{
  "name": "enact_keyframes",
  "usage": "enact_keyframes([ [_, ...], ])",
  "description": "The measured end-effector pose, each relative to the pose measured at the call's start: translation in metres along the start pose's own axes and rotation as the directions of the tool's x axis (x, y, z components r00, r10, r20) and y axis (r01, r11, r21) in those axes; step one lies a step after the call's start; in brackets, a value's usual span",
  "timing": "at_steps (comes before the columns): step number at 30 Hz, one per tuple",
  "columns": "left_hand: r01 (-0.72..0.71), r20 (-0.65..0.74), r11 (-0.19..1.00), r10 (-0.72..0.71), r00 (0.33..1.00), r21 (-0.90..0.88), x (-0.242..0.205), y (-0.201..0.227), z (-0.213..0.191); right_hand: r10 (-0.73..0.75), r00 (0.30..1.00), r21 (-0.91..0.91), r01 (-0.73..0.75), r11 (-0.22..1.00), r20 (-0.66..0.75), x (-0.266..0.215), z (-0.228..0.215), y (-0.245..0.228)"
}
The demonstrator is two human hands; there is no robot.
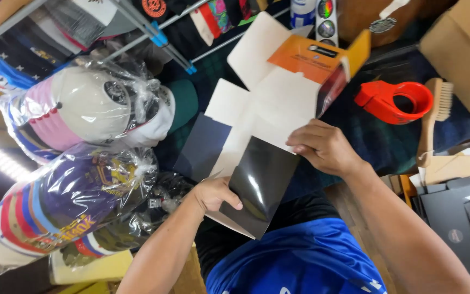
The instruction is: The person opens a black box, removes a smaller black box, and then assembles a white and orange box by folding its flaps and inserting black inserts. They then place the smaller black box inside the assembled box and close it.
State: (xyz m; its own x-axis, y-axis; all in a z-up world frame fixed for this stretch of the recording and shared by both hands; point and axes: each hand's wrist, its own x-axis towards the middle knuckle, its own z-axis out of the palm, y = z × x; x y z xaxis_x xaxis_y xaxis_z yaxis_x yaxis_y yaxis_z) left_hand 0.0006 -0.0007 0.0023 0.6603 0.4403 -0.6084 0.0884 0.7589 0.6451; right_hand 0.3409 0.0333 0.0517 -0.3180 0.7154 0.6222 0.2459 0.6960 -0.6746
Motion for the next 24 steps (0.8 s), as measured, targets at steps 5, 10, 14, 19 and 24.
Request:
enact_keyframes([
  [5,-0.016,0.047,0.999,0.014,0.999,0.037,-0.009,-0.011,0.0,-0.041,0.998,-0.159,0.05,0.986,0.055,-0.005,-0.005,-0.02],
  [10,0.053,0.097,0.997,-0.058,0.994,0.058,-0.013,-0.002,0.017,-0.036,0.995,-0.147,0.049,0.988,0.089,-0.001,-0.01,-0.032],
  [14,0.029,0.063,0.999,-0.028,0.998,-0.015,-0.018,-0.004,0.019,-0.055,0.98,-0.09,0.073,0.993,0.194,0.006,-0.019,-0.048],
  [19,0.085,0.014,0.98,-0.084,0.996,-0.18,-0.022,-0.008,0.027,-0.077,0.97,-0.249,0.135,0.959,0.229,-0.01,-0.01,-0.051],
  [24,0.16,-0.097,0.958,-0.188,0.977,-0.24,0.0,-0.017,0.044,-0.075,0.975,-0.176,0.113,0.978,0.211,-0.013,-0.017,-0.033],
])
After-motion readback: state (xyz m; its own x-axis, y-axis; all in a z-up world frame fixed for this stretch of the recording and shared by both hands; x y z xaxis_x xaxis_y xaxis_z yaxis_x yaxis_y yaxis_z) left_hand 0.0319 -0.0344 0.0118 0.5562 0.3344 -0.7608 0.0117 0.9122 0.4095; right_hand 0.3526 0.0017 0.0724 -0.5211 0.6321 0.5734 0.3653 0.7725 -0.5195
